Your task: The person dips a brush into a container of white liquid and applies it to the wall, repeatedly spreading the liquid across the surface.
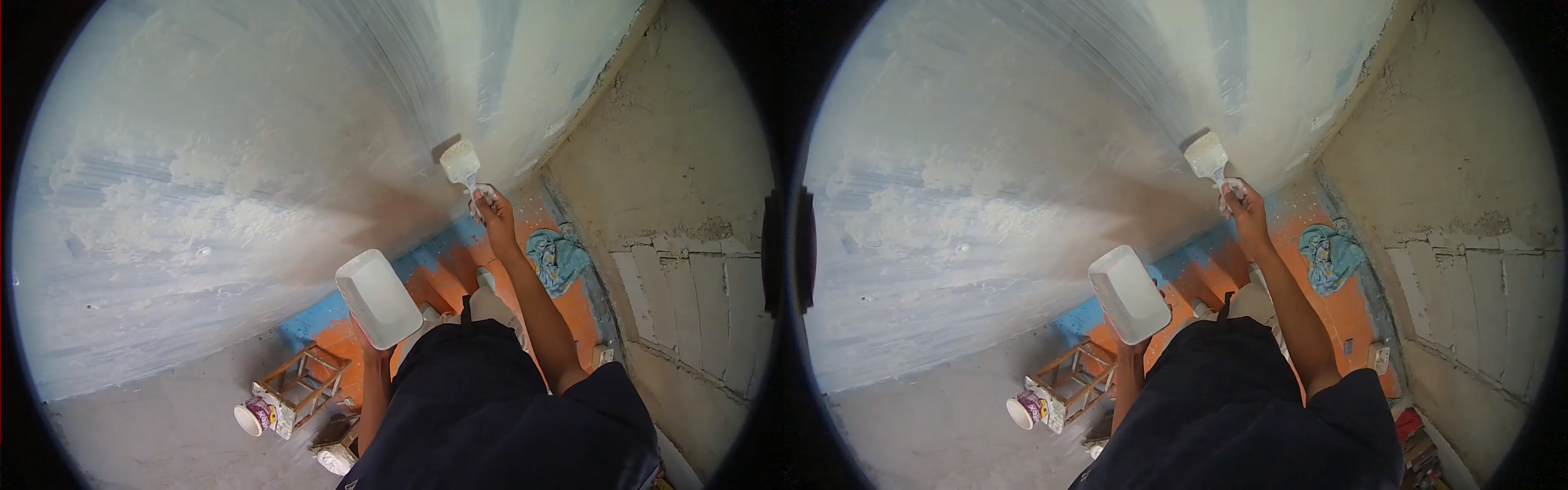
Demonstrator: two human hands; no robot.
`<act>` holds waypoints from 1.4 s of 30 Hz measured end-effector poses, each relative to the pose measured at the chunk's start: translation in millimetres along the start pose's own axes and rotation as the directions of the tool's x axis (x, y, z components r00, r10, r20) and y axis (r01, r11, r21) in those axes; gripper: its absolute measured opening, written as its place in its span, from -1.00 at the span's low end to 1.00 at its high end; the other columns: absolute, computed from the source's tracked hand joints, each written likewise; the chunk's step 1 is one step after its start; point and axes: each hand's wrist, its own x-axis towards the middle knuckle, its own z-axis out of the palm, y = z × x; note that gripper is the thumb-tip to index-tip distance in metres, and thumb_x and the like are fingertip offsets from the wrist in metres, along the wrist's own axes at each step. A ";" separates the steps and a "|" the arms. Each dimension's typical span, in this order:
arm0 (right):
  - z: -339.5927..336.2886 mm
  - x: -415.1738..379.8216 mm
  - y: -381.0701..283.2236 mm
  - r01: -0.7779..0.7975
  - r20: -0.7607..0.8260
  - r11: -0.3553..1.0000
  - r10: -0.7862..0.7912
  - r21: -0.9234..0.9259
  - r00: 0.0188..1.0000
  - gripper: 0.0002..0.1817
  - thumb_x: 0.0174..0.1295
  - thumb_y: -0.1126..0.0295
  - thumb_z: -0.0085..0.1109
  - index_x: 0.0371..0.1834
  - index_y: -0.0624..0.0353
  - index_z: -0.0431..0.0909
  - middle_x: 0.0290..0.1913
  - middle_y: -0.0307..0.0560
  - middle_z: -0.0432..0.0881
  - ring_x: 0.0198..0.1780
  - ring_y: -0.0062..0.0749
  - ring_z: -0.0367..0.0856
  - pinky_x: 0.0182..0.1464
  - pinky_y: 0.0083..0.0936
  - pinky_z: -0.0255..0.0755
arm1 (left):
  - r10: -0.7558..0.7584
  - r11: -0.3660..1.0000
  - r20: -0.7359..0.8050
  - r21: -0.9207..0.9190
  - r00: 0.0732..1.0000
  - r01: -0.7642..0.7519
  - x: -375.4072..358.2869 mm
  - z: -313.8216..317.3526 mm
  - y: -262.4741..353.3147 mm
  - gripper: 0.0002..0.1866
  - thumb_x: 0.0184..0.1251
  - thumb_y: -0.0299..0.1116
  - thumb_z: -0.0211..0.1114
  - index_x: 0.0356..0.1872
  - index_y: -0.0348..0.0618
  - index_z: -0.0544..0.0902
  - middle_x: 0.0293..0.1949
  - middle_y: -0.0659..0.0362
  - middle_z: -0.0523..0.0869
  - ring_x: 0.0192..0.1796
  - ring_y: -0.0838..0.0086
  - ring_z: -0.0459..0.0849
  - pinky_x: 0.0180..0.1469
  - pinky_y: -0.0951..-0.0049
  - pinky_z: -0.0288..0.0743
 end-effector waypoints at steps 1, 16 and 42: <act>-8.3 8.4 17.5 -0.019 0.014 1.000 0.019 -0.002 1.000 -0.80 0.59 0.27 0.15 -0.09 0.17 0.63 -0.47 -0.32 0.52 -0.49 -0.69 0.37 -0.40 -0.61 0.25 | 0.019 1.000 -0.032 0.024 0.999 -0.019 -0.8 -10.5 -0.2 -0.09 0.51 0.44 -0.05 0.63 -0.02 0.21 0.42 -0.18 0.50 0.32 -0.18 0.61 0.24 -0.31 0.61; -33.1 14.8 9.9 -0.090 -0.028 0.986 0.087 -0.142 0.996 -0.76 0.59 0.25 0.16 -0.23 0.15 0.60 -0.51 -0.36 0.46 -0.52 -0.71 0.33 -0.45 -0.62 0.20 | 0.012 1.000 -0.001 -0.019 1.000 -0.012 -12.7 5.7 4.9 -0.32 0.66 0.25 -0.12 0.50 -0.01 0.39 0.32 0.06 0.64 0.25 0.12 0.71 0.25 -0.02 0.68; -16.3 8.8 -40.5 0.089 -0.019 0.987 -0.092 -0.130 0.996 -0.75 0.60 0.26 0.13 -0.24 0.15 0.61 -0.52 -0.44 0.43 -0.52 -0.79 0.27 -0.48 -0.65 0.12 | 0.042 0.998 -0.027 -0.046 0.999 -0.043 -4.7 30.0 5.8 -0.21 0.59 0.31 -0.09 0.55 -0.10 0.33 0.32 -0.16 0.60 0.25 -0.09 0.67 0.25 -0.17 0.64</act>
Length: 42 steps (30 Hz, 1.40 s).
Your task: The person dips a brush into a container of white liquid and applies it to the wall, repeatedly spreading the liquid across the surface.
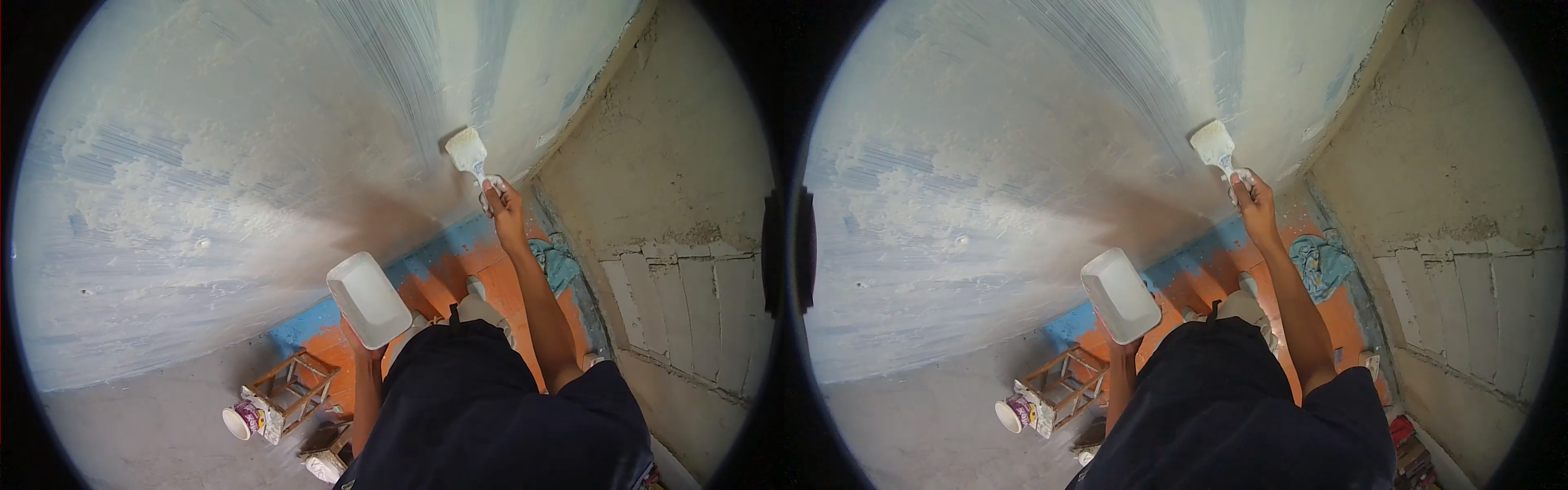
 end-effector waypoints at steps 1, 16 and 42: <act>-1.0 2.7 -2.7 0.023 0.016 1.000 -0.023 -0.002 1.000 -0.75 0.60 0.26 0.12 -0.24 0.16 0.60 -0.51 -0.44 0.44 -0.51 -0.78 0.28 -0.47 -0.64 0.15 | -0.006 1.000 0.006 -0.016 1.000 0.006 2.0 -1.9 -2.5 -0.21 0.59 0.31 -0.09 0.56 -0.10 0.32 0.32 -0.17 0.60 0.26 -0.09 0.67 0.25 -0.16 0.64; -38.7 24.7 222.3 -0.281 -0.135 0.891 0.249 -0.357 0.959 -0.64 0.53 0.18 0.16 -0.24 0.32 0.67 -0.48 -0.08 0.65 -0.41 -0.38 0.60 -0.31 -0.35 0.43 | -0.001 0.999 -0.033 0.049 0.999 0.002 1.8 -2.6 -8.3 -0.17 0.57 0.35 -0.11 0.59 -0.07 0.28 0.36 -0.21 0.56 0.27 -0.16 0.65 0.27 -0.20 0.61; -25.0 12.5 186.5 -0.118 -0.071 0.966 0.104 -0.232 0.992 -0.76 0.58 0.29 0.12 -0.16 0.24 0.64 -0.55 -0.29 0.45 -0.47 -0.62 0.40 -0.38 -0.52 0.27 | 0.001 0.998 -0.024 0.066 1.000 0.001 -8.1 -1.8 -7.1 -0.19 0.59 0.33 -0.09 0.58 -0.07 0.30 0.33 -0.19 0.58 0.20 -0.12 0.71 0.17 -0.18 0.70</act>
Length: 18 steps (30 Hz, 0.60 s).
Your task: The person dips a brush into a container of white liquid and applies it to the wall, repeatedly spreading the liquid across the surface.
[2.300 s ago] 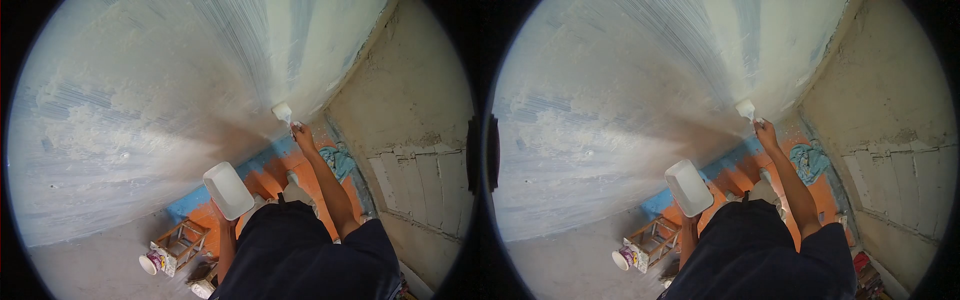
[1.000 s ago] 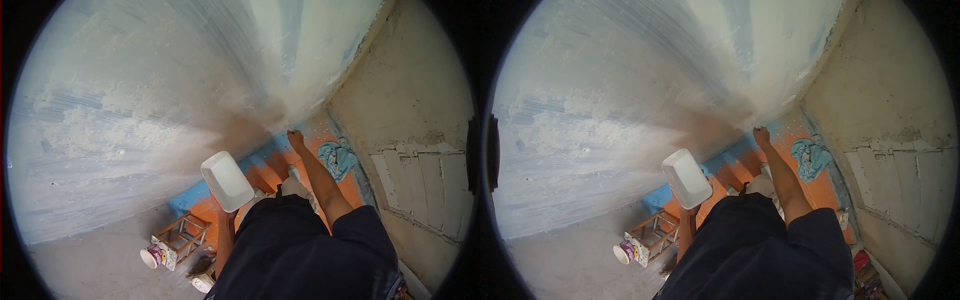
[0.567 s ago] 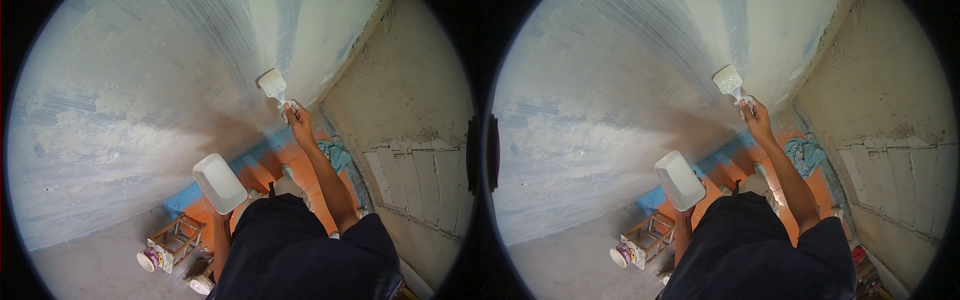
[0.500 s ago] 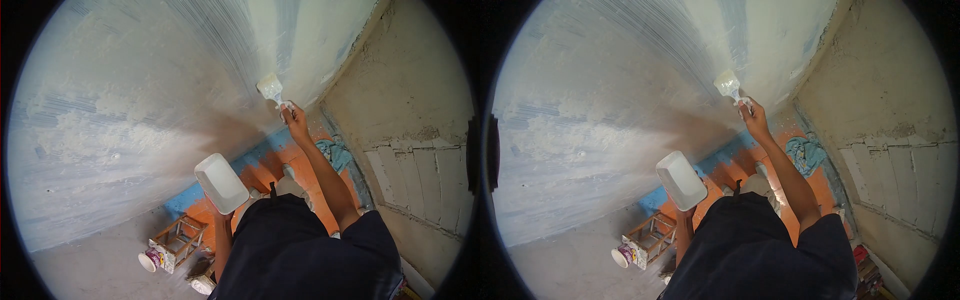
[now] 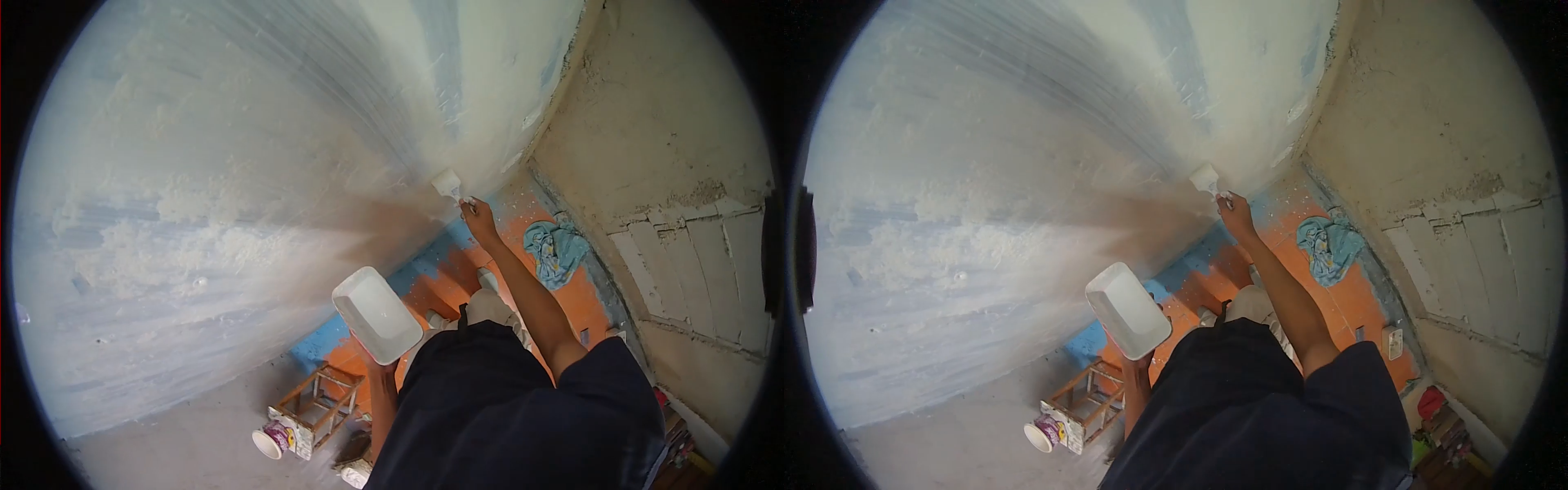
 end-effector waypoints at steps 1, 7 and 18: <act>-1.9 -11.8 -37.3 0.004 0.031 0.995 -0.007 0.097 0.999 -0.77 0.59 0.30 0.11 -0.13 0.24 0.63 -0.56 -0.32 0.40 -0.48 -0.65 0.35 -0.39 -0.55 0.23 | -0.023 0.999 0.045 -0.029 0.999 0.024 -1.3 10.2 1.1 -0.18 0.57 0.35 -0.08 0.58 -0.07 0.30 0.33 -0.19 0.58 0.21 -0.12 0.71 0.17 -0.20 0.69; -6.1 -21.7 -95.8 0.065 0.091 0.985 -0.081 0.160 0.993 -0.67 0.58 0.18 0.16 -0.02 0.28 0.64 -0.45 -0.22 0.59 -0.38 -0.58 0.54 -0.32 -0.52 0.39 | -0.160 0.968 0.260 -0.150 0.952 0.203 -2.3 43.5 -2.6 -0.07 0.46 0.47 0.01 0.59 -0.05 0.29 0.38 -0.17 0.54 0.32 -0.12 0.61 0.31 -0.29 0.53; -1.5 18.8 111.8 -0.193 -0.115 0.885 0.159 -0.423 0.981 -0.56 0.46 0.10 0.17 -0.04 0.35 0.69 -0.07 0.27 0.79 0.00 0.21 0.76 0.03 -0.09 0.58 | -0.101 0.994 0.085 -0.040 0.991 0.105 -8.2 -1.0 -22.2 0.00 0.36 0.45 0.18 0.63 0.00 0.23 0.47 -0.16 0.44 0.38 -0.15 0.52 0.36 -0.32 0.41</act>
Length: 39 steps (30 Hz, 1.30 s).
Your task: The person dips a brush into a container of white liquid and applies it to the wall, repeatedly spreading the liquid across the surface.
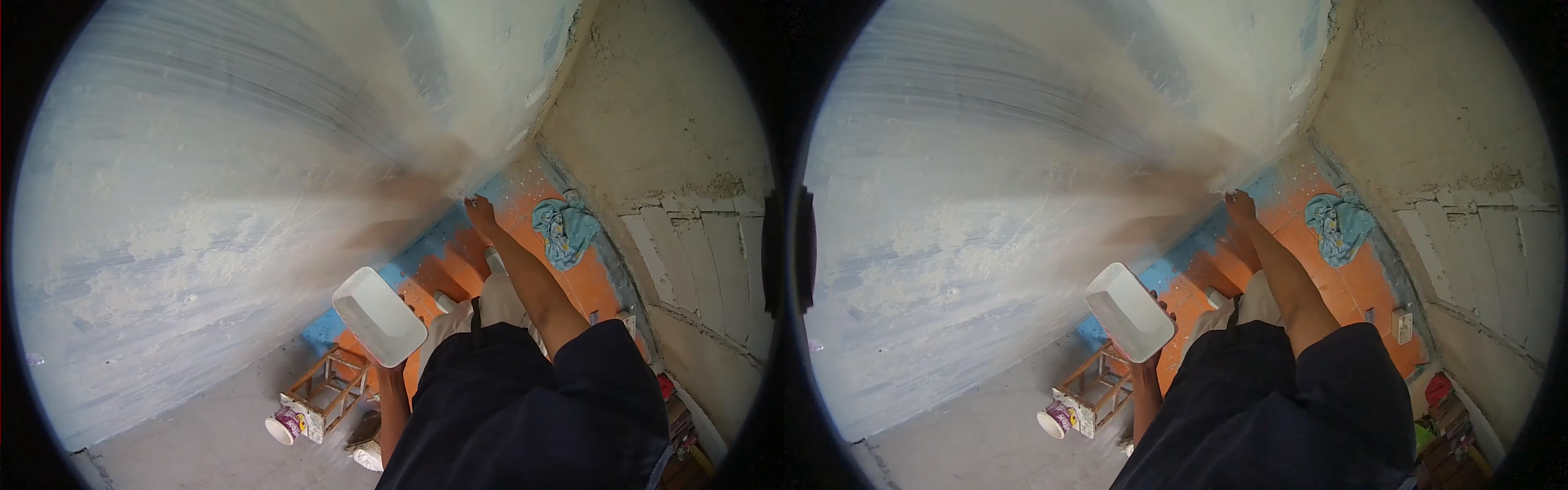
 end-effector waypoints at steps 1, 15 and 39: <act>-5.9 -2.4 -12.7 0.019 0.028 0.999 -0.020 0.028 0.999 -0.54 0.44 0.08 0.18 -0.01 0.34 0.69 -0.04 0.26 0.78 0.01 0.18 0.77 0.05 -0.08 0.60 | 0.002 1.000 -0.010 -0.003 1.000 -0.002 -0.4 -0.7 -1.2 0.00 0.35 0.46 0.19 0.63 0.01 0.23 0.47 -0.16 0.45 0.39 -0.14 0.52 0.36 -0.31 0.41; -45.2 -57.9 -119.9 0.332 -0.121 0.842 -0.311 0.425 0.943 -0.69 0.53 0.24 0.14 -0.06 0.34 0.64 -0.22 0.12 0.78 -0.20 -0.15 0.77 -0.11 -0.28 0.56 | 0.031 0.998 0.003 -0.060 1.000 -0.031 11.7 5.6 -24.9 0.03 0.32 0.53 0.16 0.61 0.02 0.25 0.42 -0.16 0.50 0.33 -0.12 0.58 0.27 -0.32 0.53; -130.3 -118.7 -296.4 0.410 -0.124 0.868 -0.391 0.282 0.912 -0.65 0.55 0.20 0.13 -0.14 0.32 0.70 -0.52 -0.13 0.60 -0.45 -0.55 0.43 -0.34 -0.43 0.36 | 0.131 0.990 -0.033 -0.037 0.991 -0.132 31.1 -17.1 24.8 -0.20 0.57 0.34 -0.07 0.51 -0.11 0.39 0.29 -0.16 0.62 0.23 -0.08 0.68 0.24 -0.18 0.63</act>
